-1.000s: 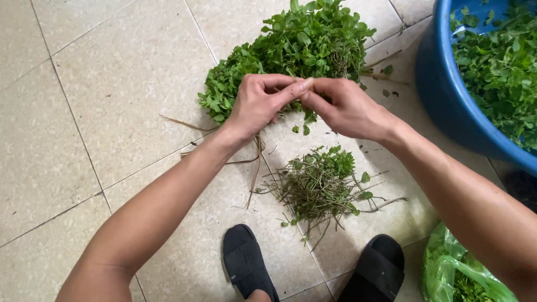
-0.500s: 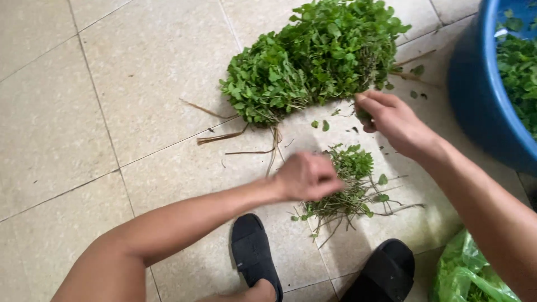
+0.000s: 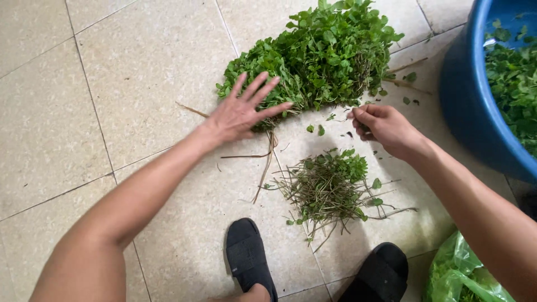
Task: The person picks herb leaves off of stems and places them in a blue bowl while sitting on the floor.
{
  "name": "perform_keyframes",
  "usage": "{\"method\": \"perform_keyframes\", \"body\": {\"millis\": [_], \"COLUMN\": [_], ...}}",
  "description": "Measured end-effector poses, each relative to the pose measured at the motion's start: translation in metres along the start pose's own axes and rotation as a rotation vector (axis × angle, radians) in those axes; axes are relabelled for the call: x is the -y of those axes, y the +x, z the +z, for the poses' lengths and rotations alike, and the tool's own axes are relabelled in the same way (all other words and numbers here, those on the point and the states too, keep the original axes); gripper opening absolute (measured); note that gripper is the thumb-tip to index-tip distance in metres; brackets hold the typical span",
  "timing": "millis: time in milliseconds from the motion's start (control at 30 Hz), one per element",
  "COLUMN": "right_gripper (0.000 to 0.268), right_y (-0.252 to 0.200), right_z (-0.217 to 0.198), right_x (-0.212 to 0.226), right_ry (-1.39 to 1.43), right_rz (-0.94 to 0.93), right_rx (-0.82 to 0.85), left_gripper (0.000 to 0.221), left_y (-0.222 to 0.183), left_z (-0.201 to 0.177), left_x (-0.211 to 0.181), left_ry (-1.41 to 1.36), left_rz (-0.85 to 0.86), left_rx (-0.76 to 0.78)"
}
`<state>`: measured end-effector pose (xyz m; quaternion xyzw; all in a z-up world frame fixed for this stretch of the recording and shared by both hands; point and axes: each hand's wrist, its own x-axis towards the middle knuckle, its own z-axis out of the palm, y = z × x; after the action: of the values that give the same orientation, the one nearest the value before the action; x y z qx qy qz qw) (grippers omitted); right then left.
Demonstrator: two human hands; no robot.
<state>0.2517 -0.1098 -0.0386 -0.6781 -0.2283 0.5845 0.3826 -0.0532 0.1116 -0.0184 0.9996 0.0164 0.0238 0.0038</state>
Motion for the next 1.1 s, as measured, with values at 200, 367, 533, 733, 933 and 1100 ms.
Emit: {"method": "perform_keyframes", "body": {"millis": [200, 367, 533, 733, 933, 1100], "right_gripper": [0.029, 0.031, 0.048, 0.048, 0.058, 0.045], "right_y": [0.049, 0.070, 0.090, 0.136, 0.147, 0.245], "right_z": [-0.035, -0.044, -0.048, -0.047, -0.050, -0.104], "right_x": [-0.018, -0.041, -0.046, -0.023, 0.034, 0.026], "right_ry": [0.133, 0.130, 0.198, 0.003, -0.377, -0.685], "right_rz": [-0.026, 0.008, -0.008, -0.084, -0.050, -0.367], "right_rx": [-0.199, -0.227, -0.349, -0.344, -0.234, -0.368], "left_gripper": [0.125, 0.126, 0.122, 0.121, 0.115, 0.113], "left_y": [-0.004, 0.006, 0.021, 0.045, 0.077, 0.128], "left_z": [0.020, 0.036, 0.032, 0.045, 0.050, 0.072], "left_x": [0.026, 0.023, 0.013, -0.006, -0.030, -0.060], "left_ry": [0.212, 0.195, 0.003, -0.044, -0.111, -0.194], "left_rz": [-0.099, -0.134, -0.247, -0.327, -0.385, -0.519], "left_rx": [0.289, 0.271, 0.320, 0.317, 0.247, 0.170]}}
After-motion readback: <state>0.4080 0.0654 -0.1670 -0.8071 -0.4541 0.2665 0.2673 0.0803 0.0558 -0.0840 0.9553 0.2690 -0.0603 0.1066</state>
